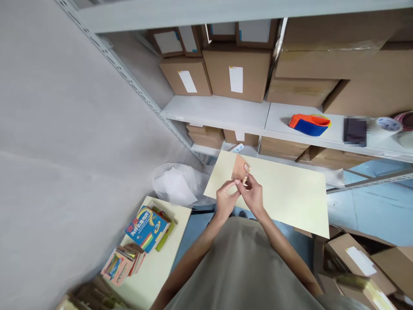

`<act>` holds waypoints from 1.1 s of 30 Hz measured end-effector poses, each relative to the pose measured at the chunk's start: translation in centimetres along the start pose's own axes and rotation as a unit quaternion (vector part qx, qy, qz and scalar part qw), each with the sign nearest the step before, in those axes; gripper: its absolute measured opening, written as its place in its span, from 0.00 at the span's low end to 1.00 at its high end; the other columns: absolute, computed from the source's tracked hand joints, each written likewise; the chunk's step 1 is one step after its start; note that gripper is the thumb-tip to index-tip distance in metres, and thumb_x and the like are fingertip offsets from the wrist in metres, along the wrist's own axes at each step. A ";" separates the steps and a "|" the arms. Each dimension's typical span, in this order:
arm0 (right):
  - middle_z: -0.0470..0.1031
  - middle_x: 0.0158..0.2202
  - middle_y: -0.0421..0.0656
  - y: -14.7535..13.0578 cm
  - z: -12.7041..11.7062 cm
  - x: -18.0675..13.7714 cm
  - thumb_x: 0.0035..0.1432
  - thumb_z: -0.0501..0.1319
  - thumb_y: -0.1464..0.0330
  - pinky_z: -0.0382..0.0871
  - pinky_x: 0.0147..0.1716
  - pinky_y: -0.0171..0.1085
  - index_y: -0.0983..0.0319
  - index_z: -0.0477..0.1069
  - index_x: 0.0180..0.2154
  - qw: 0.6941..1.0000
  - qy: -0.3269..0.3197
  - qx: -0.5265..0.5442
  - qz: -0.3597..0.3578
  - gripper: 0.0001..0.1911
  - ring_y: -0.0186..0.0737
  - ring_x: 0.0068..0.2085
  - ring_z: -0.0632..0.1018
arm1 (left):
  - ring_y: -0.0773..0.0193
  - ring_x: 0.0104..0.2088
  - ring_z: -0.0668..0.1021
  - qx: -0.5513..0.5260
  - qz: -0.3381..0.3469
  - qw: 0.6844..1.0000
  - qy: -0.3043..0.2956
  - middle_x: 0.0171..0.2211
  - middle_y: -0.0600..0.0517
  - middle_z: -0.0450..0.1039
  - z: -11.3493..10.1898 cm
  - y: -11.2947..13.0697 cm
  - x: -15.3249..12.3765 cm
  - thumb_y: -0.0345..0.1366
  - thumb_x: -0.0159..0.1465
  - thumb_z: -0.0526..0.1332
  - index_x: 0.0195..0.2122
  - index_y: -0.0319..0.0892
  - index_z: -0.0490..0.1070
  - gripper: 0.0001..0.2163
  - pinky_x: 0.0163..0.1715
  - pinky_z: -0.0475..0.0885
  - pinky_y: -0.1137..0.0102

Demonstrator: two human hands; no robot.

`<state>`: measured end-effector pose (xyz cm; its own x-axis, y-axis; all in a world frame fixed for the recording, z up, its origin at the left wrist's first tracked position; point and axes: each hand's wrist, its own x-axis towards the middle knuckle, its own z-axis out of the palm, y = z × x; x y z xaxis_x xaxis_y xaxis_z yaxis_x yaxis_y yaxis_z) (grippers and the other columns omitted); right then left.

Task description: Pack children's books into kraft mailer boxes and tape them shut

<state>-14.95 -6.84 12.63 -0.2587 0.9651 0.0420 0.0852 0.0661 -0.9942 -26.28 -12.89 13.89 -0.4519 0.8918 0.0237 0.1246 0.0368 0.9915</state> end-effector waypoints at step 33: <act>0.88 0.49 0.47 -1.0 0.3 5.0 0.69 0.65 0.46 0.86 0.45 0.47 0.58 0.83 0.53 0.995 -0.042 0.093 -0.007 0.26 0.54 0.49 0.87 | 0.46 0.60 0.84 0.085 0.064 0.994 -0.013 0.58 0.48 0.85 -0.5 1.0 4.5 0.49 0.66 0.74 0.52 0.51 0.88 0.16 0.68 0.77 0.48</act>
<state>-16.67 -2.14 13.78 -0.3383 0.9394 0.0546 -0.0971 0.0228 -0.9950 -28.64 -9.11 15.03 -0.3997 0.9053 0.1435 0.3289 -0.0045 0.9444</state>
